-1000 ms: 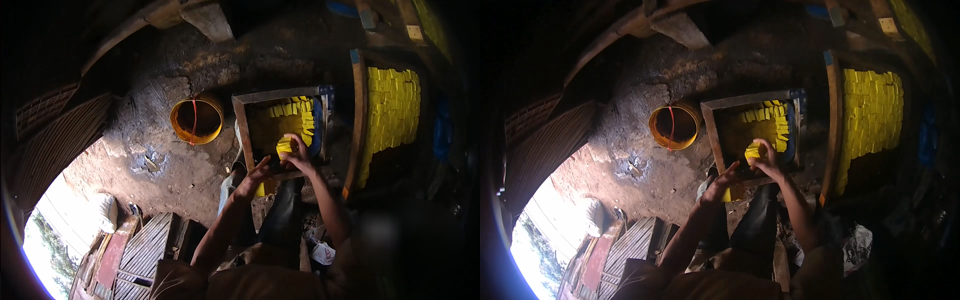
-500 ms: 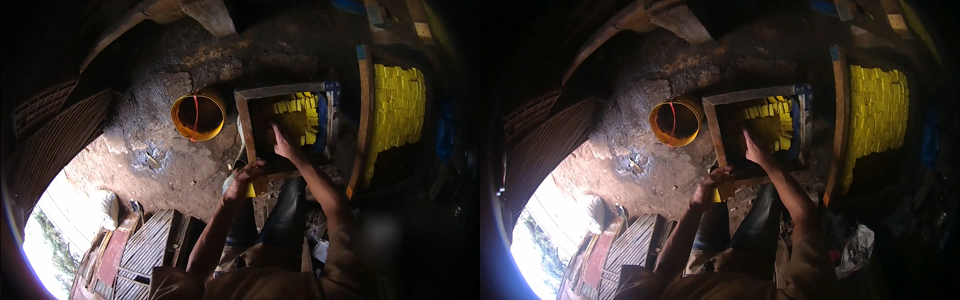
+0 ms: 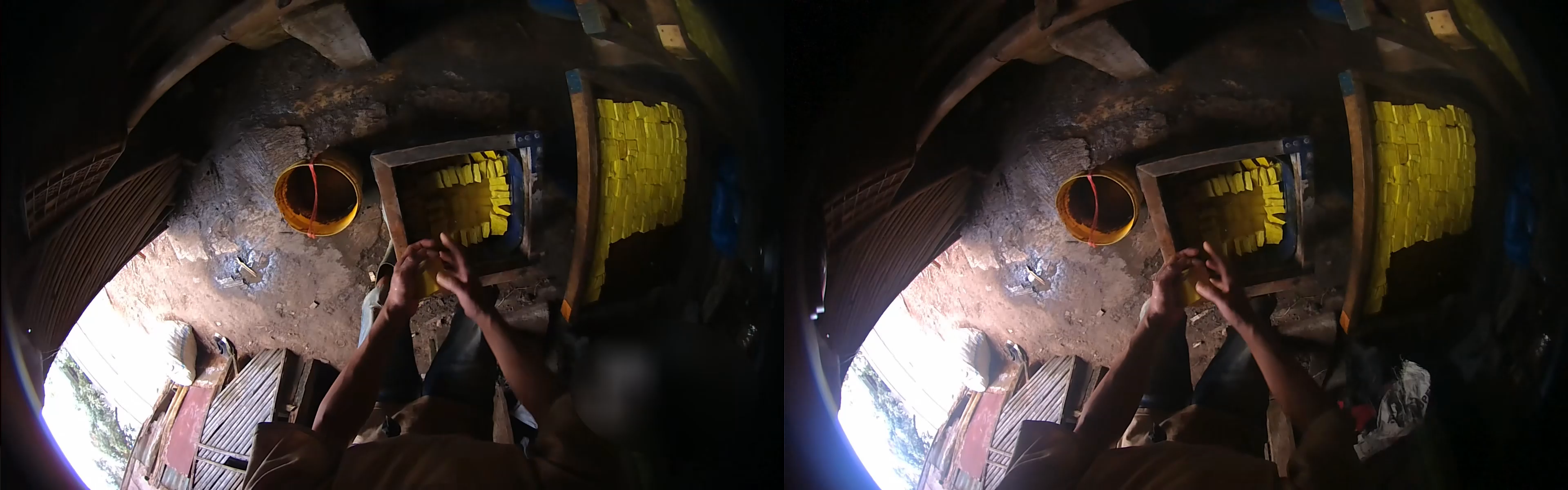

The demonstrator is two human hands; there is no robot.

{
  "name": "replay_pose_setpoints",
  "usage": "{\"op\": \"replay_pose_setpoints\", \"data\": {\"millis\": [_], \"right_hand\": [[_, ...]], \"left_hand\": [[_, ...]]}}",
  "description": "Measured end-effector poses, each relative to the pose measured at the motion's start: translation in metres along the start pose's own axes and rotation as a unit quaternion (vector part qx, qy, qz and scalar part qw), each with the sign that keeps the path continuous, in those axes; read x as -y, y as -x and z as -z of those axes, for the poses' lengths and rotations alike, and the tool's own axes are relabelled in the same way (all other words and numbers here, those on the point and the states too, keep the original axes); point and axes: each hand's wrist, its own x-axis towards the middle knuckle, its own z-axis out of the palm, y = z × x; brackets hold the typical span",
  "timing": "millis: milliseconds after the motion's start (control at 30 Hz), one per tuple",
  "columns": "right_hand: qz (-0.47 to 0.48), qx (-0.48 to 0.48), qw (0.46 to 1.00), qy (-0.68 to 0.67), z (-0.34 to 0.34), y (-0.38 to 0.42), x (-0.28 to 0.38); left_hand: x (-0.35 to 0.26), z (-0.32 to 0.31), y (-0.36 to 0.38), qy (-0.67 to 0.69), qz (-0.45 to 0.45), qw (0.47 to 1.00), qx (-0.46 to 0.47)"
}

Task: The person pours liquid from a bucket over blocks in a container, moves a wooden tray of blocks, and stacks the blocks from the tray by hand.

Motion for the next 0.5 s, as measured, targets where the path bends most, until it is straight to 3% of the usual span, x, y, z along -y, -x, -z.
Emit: {"op": "replay_pose_setpoints", "data": {"millis": [33, 67, 100, 167, 200, 233, 267, 300, 333, 367, 400, 500], "right_hand": [[0.024, 0.028, 0.997, -0.060, -0.006, 0.007, 0.005], [0.083, 0.002, 0.992, 0.092, -0.007, 0.006, -0.008], [0.042, -0.008, 0.999, 0.031, -0.003, 0.006, -0.021], [-0.041, -0.026, 0.995, -0.093, 0.013, 0.002, -0.051], [-0.038, -0.018, 0.975, -0.220, 0.033, -0.011, -0.088], [-0.020, 0.017, 0.982, -0.190, 0.046, -0.012, -0.076], [-0.066, 0.001, 0.967, -0.246, 0.061, -0.017, -0.064], [-0.112, -0.015, 0.948, -0.298, 0.071, -0.023, -0.048], [-0.101, -0.054, 0.951, -0.288, 0.081, -0.027, -0.047], [-0.083, -0.082, 0.955, -0.272, 0.089, -0.030, -0.047], [-0.066, -0.086, 0.960, -0.259, 0.093, -0.033, -0.038], [-0.050, -0.106, 0.971, -0.208, 0.094, -0.053, -0.027]], "left_hand": [[0.008, -0.007, -0.006, 0.025, 0.000, 0.999, -0.042], [0.019, -0.015, -0.014, 0.050, 0.000, 0.995, -0.084], [0.027, -0.022, -0.021, 0.074, 0.000, 0.989, -0.127], [0.019, -0.041, -0.032, 0.095, -0.004, 0.990, -0.102], [0.013, -0.053, -0.039, 0.106, -0.007, 0.990, -0.090], [0.014, -0.058, -0.045, 0.117, -0.010, 0.990, -0.079], [0.041, -0.035, -0.063, 0.054, -0.053, 0.993, -0.093], [0.038, -0.032, -0.068, -0.187, -0.039, 0.973, -0.132], [0.031, -0.026, -0.074, -0.417, -0.020, 0.894, -0.164], [0.026, -0.023, -0.080, -0.622, 0.003, 0.761, -0.188], [0.047, -0.002, -0.097, -0.689, -0.058, 0.699, -0.184], [0.037, -0.020, -0.108, -0.705, -0.002, 0.696, -0.135]]}}
